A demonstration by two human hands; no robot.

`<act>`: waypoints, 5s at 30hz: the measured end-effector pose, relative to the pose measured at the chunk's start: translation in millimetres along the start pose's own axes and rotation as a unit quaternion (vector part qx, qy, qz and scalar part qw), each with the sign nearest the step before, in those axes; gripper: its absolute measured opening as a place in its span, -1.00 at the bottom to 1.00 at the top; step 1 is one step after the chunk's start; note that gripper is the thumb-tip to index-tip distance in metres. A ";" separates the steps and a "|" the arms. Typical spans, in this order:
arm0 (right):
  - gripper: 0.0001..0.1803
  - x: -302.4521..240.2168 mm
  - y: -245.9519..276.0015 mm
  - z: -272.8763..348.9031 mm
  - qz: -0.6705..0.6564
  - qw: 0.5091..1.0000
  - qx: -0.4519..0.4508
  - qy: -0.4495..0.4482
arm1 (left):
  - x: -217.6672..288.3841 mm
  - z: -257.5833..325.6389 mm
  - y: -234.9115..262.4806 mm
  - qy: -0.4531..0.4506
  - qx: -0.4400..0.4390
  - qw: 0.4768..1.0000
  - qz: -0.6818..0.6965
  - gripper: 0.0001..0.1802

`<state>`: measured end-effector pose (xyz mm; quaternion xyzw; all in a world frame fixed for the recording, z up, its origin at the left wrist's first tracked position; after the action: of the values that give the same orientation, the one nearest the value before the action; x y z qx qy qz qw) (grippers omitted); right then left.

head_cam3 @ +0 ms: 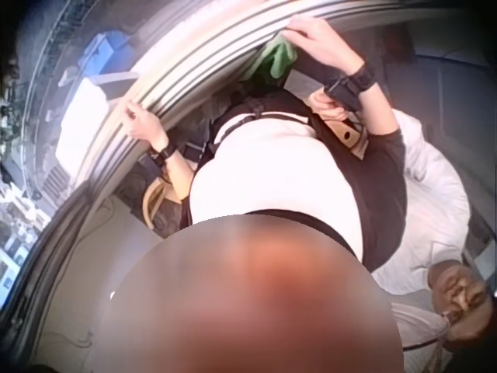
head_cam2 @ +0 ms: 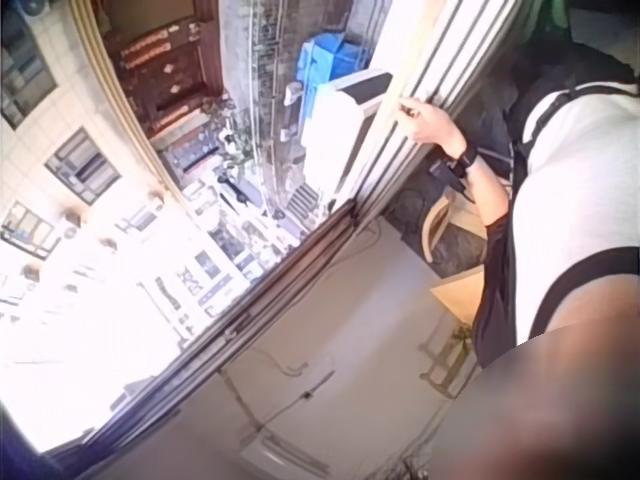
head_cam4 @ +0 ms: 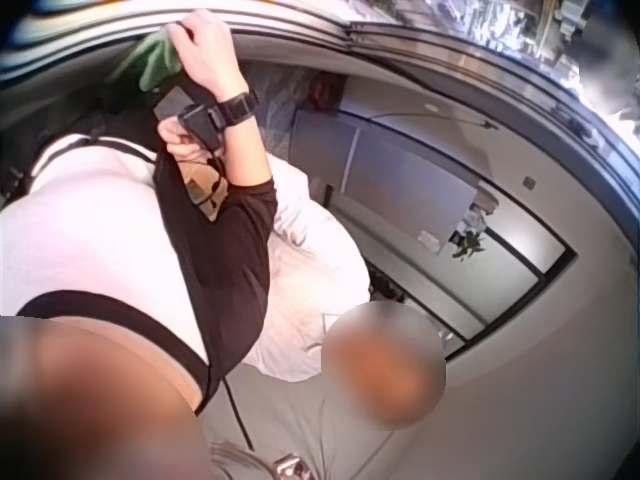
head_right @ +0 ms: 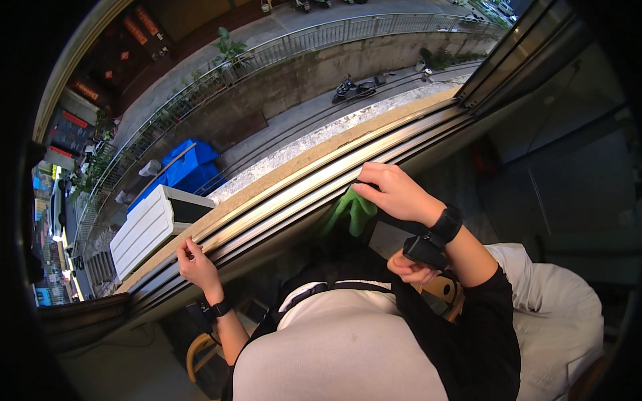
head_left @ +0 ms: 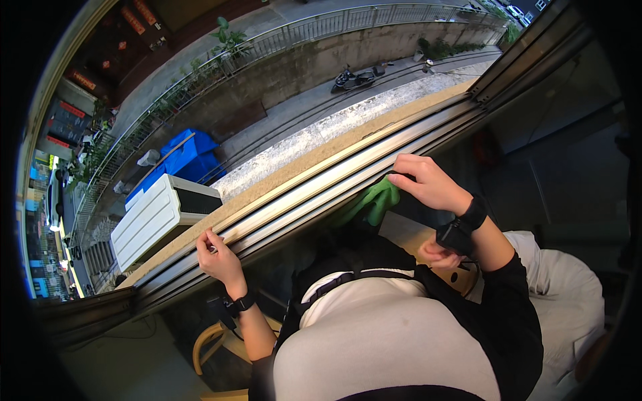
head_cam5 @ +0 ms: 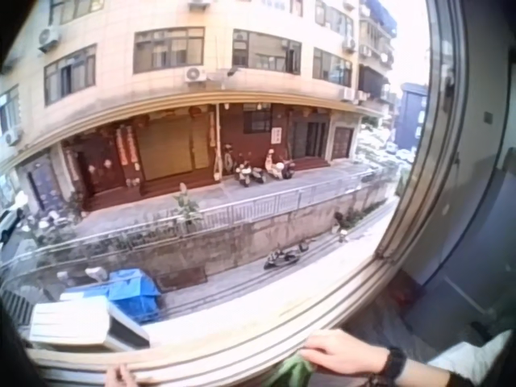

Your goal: The person wipes the metal window frame and sill with a green cloth. They open and close the window briefly, then continue wiping the frame and sill from multiple angles.

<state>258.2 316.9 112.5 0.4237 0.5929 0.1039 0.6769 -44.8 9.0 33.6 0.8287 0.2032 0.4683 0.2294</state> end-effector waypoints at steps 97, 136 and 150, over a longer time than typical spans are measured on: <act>-0.71 -0.5 -56.9 -17.3 0.047 0.998 -0.021 -0.023 | 70.1 8.9 27.2 0.079 -0.473 0.848 0.226 -0.72; -0.72 1.4 -58.4 -17.9 0.060 0.998 -0.033 0.001 | 26.9 -26.8 20.5 0.078 -0.286 0.947 0.129 -0.71; -0.74 4.3 -58.5 -19.7 0.083 0.996 -0.041 -0.014 | 0.0 -66.2 62.2 0.074 -0.241 0.964 0.090 -0.70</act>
<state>220.6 292.3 70.0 0.4445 0.5413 0.1777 0.6913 -94.8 -28.9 99.3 0.7268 0.0259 0.5822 0.3635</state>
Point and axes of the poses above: each hand's wrist, its own z-axis away from the middle knuckle, its own y-axis out of the back of the hand, x = y × z, the point moved 6 cm from there along -z, towards the middle knuckle, and after that the axes turned 2 degrees about -z, right-handed, at the moved point
